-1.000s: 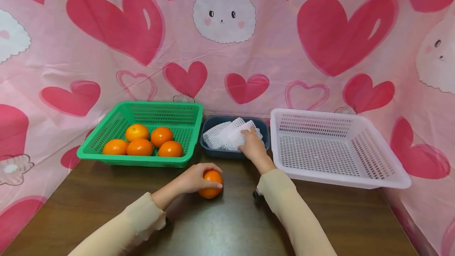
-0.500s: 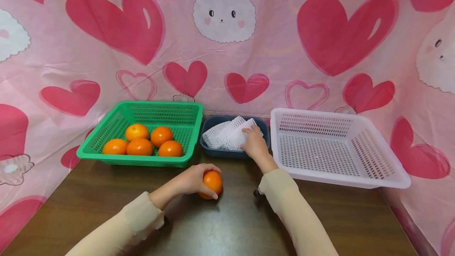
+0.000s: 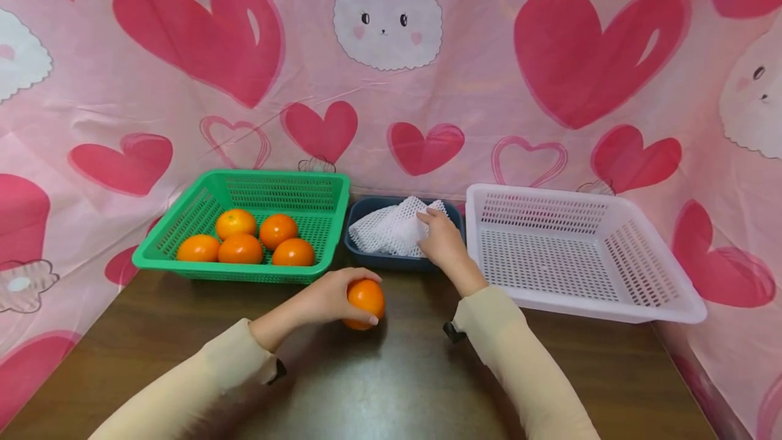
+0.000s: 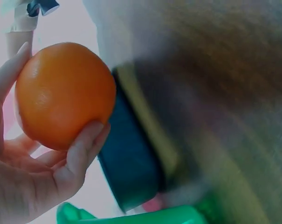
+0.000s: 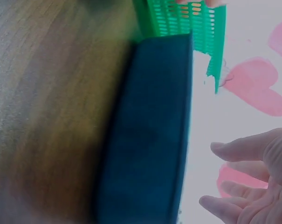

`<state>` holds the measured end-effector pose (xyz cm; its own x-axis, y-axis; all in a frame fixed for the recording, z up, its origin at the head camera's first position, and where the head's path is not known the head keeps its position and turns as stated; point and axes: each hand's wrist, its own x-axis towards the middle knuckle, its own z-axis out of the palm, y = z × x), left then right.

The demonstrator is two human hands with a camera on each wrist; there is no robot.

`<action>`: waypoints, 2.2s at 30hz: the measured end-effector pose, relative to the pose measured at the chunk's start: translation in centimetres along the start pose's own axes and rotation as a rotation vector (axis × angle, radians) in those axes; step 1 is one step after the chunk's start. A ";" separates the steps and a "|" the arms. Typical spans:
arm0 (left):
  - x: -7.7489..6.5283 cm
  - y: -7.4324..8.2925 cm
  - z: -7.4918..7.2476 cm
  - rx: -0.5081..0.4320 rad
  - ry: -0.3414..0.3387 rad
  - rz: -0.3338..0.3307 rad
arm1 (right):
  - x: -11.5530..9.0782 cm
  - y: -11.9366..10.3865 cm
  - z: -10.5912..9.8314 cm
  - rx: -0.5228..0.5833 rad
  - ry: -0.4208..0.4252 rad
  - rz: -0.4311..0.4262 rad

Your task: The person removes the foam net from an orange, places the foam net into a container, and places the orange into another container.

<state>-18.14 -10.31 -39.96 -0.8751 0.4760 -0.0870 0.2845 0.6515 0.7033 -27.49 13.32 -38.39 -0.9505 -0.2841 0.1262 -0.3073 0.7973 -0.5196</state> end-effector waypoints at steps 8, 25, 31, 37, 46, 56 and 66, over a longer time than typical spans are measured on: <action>-0.9 1.4 -1.5 -0.076 0.046 0.007 | -0.4 -1.5 -0.8 0.051 0.012 -0.061; -3.0 2.0 -7.3 -0.043 0.228 -0.032 | -0.9 -4.1 1.2 0.399 -0.021 -0.080; -2.9 1.5 -8.7 0.007 0.318 -0.071 | -1.1 -5.7 3.2 0.526 -0.058 -0.076; -2.1 0.1 -9.5 0.074 0.394 -0.085 | -1.5 -7.3 5.6 0.817 -0.197 -0.010; 0.5 -1.9 -10.6 0.041 0.474 -0.203 | -1.8 -8.4 8.5 1.206 -0.319 0.176; 4.0 -4.3 -11.1 -0.057 0.547 -0.291 | -2.5 -10.4 10.0 1.434 -0.190 0.265; 5.4 -6.3 -10.0 0.015 0.509 -0.369 | -2.7 -11.2 11.2 1.466 -0.110 0.292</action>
<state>-28.52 -17.75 -37.83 -0.9924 -0.1198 0.0275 -0.0692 0.7291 0.6809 -20.91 -0.81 -42.39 -0.9397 -0.3041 -0.1565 0.2697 -0.3773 -0.8860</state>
